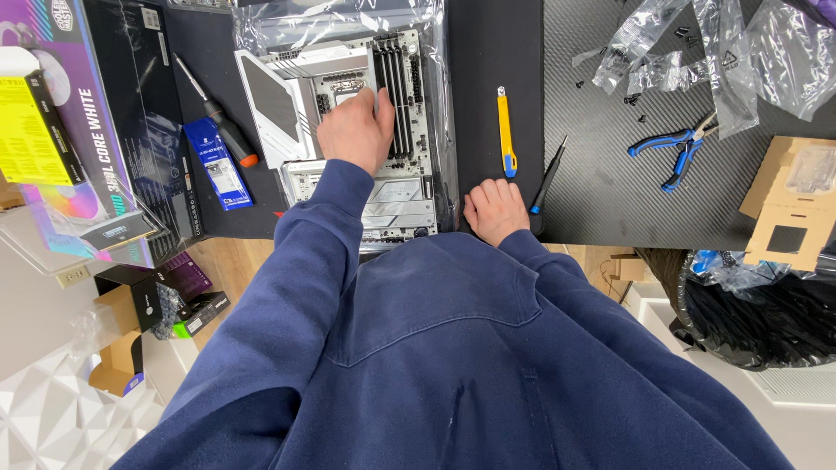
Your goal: The person unboxes RAM sticks from a plastic container and installs them into the memory slots of a motherboard on a workstation.
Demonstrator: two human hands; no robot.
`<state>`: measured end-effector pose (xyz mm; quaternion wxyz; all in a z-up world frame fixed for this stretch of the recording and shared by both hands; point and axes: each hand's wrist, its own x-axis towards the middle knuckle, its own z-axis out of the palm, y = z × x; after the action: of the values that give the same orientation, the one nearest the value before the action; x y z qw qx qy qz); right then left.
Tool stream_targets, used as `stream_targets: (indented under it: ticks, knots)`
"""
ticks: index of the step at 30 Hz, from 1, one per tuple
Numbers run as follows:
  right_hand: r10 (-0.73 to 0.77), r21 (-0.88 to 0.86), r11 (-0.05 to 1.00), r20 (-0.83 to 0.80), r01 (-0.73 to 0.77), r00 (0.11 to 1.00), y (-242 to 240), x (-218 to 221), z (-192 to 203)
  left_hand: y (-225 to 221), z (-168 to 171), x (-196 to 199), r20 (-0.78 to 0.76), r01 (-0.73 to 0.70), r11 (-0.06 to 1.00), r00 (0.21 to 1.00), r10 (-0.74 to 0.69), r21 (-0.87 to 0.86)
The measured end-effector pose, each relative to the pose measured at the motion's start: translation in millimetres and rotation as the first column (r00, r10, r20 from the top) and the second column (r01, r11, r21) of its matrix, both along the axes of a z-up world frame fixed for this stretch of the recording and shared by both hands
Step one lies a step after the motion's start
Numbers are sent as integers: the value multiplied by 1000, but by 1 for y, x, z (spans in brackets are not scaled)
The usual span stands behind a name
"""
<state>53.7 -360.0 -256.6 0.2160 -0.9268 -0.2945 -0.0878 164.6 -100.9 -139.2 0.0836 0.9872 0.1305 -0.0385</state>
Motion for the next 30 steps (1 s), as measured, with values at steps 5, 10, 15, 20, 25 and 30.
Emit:
stream_targets:
  ticks: [5, 10, 15, 20, 25, 30]
  knots:
    - [-3, -1, 1000, 7, 3, 1000, 1, 2, -1, -5, -2, -2, 66, 14, 1000, 998, -15, 21]
    - [0, 2, 1000, 9, 0, 1000, -1, -4, -2, -5, -5, -7, 62, 25, 999, 998, -28, 47]
    - [-7, 14, 1000, 34, 6, 999, 2, 3, -2, -1, 28, -5, -11, 28, 999, 1000, -28, -21]
    - [-14, 24, 1000, 36, 13, 999, 1, 1, -5, 21, 80, -56, 102, -26, 980, 994, 47, -198]
    - [19, -11, 1000, -3, -19, 1000, -3, 2, -13, 40, 85, -143, 156, 22, 968, 988, 18, -250]
    - [62, -54, 997, 15, -61, 998, 1, -2, -25, 98, 92, -212, 250, -55, 953, 959, 133, -299]
